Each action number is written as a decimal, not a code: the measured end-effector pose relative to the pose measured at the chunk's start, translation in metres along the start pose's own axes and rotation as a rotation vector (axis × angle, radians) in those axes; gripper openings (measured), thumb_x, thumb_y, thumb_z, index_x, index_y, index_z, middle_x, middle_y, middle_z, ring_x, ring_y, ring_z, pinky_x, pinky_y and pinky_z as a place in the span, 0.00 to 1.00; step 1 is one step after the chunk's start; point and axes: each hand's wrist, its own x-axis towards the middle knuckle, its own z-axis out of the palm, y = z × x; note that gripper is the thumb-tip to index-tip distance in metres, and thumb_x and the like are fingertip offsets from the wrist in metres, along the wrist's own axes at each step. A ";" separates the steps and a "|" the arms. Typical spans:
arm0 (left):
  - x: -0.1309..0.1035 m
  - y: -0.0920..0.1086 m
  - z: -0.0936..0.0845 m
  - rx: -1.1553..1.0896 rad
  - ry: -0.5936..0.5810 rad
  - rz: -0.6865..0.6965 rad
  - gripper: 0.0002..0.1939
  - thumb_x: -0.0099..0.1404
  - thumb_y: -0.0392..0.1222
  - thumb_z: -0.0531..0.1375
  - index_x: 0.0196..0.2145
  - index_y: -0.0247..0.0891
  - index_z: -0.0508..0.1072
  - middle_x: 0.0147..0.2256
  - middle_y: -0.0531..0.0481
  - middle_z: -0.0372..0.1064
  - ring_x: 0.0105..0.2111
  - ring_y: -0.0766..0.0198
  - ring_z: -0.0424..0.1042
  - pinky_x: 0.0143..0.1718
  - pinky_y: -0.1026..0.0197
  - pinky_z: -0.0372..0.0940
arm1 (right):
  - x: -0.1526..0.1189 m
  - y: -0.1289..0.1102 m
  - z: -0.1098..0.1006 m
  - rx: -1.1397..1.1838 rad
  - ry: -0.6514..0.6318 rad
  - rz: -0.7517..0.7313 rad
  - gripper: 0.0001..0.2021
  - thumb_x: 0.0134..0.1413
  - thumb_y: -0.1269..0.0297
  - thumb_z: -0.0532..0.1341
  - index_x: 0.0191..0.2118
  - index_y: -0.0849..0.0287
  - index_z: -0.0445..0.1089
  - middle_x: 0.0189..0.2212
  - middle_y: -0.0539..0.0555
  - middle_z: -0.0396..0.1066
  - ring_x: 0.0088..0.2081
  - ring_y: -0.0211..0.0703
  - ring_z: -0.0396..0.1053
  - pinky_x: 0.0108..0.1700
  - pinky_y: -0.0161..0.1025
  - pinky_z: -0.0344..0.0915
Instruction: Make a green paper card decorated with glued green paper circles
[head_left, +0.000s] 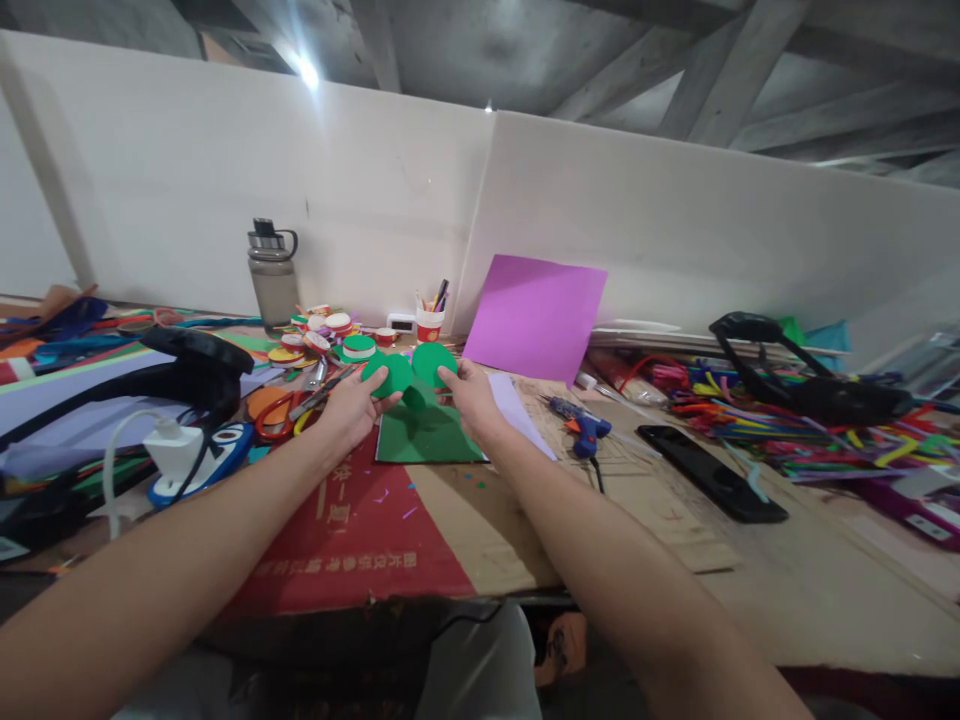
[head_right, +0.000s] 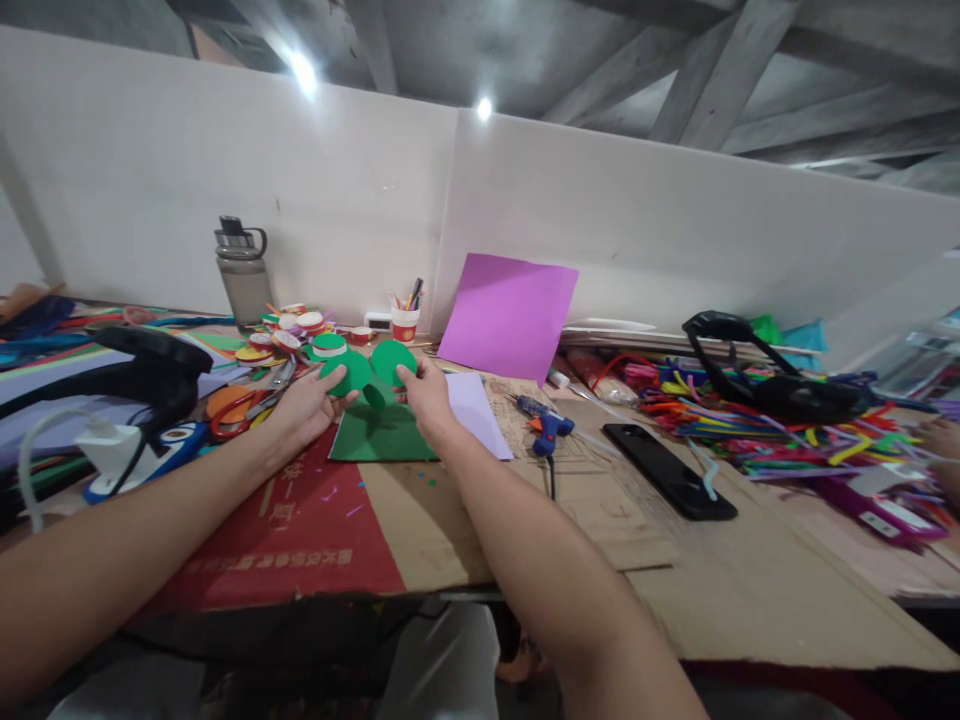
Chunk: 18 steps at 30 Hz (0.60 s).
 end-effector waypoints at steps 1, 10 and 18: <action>0.001 0.000 -0.001 0.024 0.017 -0.002 0.09 0.56 0.30 0.66 0.33 0.36 0.71 0.30 0.53 0.72 0.22 0.70 0.71 0.22 0.66 0.72 | 0.001 -0.001 -0.001 -0.007 0.035 -0.001 0.10 0.47 0.59 0.63 0.32 0.56 0.63 0.26 0.45 0.67 0.23 0.32 0.65 0.25 0.32 0.61; -0.001 0.004 0.001 0.120 0.000 -0.008 0.10 0.54 0.34 0.68 0.35 0.35 0.73 0.30 0.52 0.74 0.21 0.69 0.71 0.20 0.67 0.70 | -0.002 -0.001 0.003 -0.004 -0.132 -0.034 0.11 0.44 0.58 0.64 0.32 0.57 0.66 0.25 0.44 0.65 0.22 0.31 0.62 0.26 0.32 0.59; -0.009 0.005 0.012 -0.031 -0.225 -0.104 0.07 0.66 0.37 0.57 0.39 0.34 0.73 0.34 0.44 0.77 0.31 0.63 0.76 0.35 0.58 0.75 | 0.002 0.003 0.000 -0.047 -0.098 -0.016 0.09 0.45 0.59 0.63 0.32 0.58 0.67 0.26 0.46 0.67 0.24 0.32 0.62 0.28 0.33 0.60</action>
